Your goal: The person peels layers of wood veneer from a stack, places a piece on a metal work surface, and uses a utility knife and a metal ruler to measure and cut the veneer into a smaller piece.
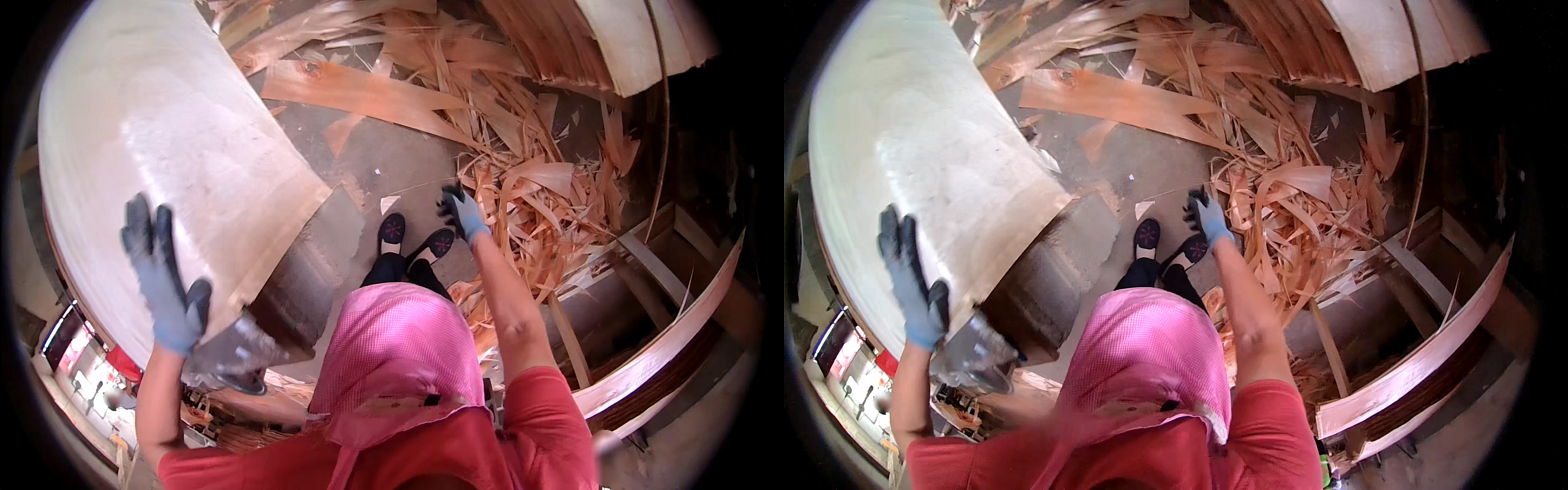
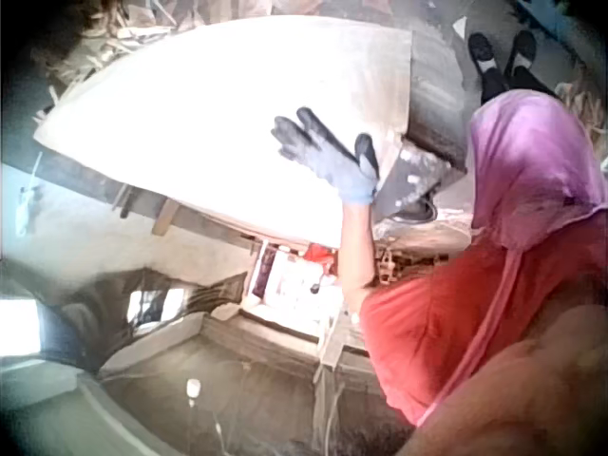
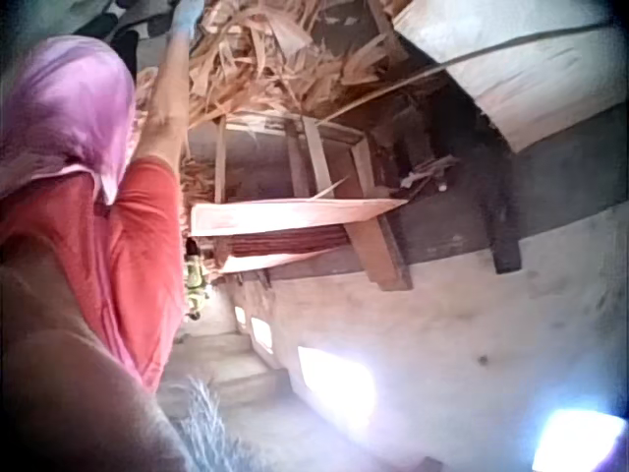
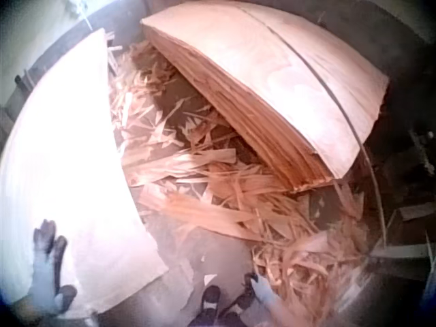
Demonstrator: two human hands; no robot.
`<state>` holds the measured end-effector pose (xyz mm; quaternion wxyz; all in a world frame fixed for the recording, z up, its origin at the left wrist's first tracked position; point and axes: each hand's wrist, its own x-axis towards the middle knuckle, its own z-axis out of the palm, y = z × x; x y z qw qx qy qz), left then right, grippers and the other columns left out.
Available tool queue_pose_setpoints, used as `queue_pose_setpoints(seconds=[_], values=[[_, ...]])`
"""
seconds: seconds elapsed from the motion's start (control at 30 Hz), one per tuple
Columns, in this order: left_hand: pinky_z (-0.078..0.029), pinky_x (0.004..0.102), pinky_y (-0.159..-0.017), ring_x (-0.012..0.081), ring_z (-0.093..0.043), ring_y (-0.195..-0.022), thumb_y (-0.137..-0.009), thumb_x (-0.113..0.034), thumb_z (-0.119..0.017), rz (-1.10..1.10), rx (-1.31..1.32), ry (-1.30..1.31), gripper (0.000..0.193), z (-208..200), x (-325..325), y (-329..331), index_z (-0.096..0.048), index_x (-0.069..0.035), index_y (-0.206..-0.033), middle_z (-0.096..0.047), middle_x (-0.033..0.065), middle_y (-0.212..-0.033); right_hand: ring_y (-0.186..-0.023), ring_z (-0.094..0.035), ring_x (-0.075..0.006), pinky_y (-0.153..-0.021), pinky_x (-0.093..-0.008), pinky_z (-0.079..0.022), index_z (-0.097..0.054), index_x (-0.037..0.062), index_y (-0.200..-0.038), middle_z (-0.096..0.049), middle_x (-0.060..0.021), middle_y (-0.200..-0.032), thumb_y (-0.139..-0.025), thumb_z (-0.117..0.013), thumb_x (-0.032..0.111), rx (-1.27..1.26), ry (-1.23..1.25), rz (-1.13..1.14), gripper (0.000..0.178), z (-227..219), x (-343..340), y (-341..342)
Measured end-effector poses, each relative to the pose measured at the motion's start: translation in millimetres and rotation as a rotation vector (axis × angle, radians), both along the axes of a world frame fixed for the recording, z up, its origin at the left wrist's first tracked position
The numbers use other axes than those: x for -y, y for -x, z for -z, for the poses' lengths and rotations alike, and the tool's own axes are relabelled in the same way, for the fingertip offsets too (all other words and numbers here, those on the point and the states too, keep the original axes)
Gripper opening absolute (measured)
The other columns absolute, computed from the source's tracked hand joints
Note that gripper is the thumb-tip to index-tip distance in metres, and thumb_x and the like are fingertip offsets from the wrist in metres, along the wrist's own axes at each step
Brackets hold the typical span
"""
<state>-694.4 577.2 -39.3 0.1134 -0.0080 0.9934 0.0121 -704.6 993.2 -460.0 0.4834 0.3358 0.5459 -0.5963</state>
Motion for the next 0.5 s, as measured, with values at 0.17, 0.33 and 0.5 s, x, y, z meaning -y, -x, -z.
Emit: queue_pose_setpoints(seconds=[0.17,0.33,0.5], values=[[-0.014,0.0496,-0.119,0.0398,-0.020,-0.147,-0.094,-0.063,-0.037,-0.028,-0.038,-0.074,0.085,-0.4,2.4,1.7,-0.029,-0.001,-0.152,-0.018,0.0249,-0.159,-0.092,-0.058,-0.0241,-0.069,-0.0394,-0.052,-0.052,0.0182,-0.134,-0.059,-0.0045,-0.109,-0.093,-0.063,0.033,-0.051,0.004,0.289,0.045,99.1,68.8,35.5],[-0.019,0.0459,-0.119,0.0312,-0.023,-0.146,-0.099,-0.044,-0.045,-0.676,-0.121,-0.256,0.072,1.4,33.9,-46.0,-0.022,-0.004,-0.154,-0.020,0.0164,-0.160,-0.105,-0.053,-0.0281,-0.081,-0.0472,-0.048,-0.054,0.0205,-0.131,-0.054,-0.0011,-0.122,-0.090,-0.066,0.037,0.034,0.035,0.636,0.046,232.2,66.5,74.7],[-0.024,0.0460,-0.118,0.0285,-0.026,-0.145,-0.098,-0.037,-0.053,-0.821,-0.120,-0.262,0.072,-16.2,36.8,-70.0,-0.021,-0.005,-0.154,-0.024,0.0136,-0.159,-0.074,-0.053,-0.0186,-0.057,-0.0335,-0.045,-0.059,0.0146,-0.111,-0.056,-0.0026,-0.092,-0.090,-0.068,0.025,-0.155,-0.084,0.806,0.025,217.3,88.3,112.0]])
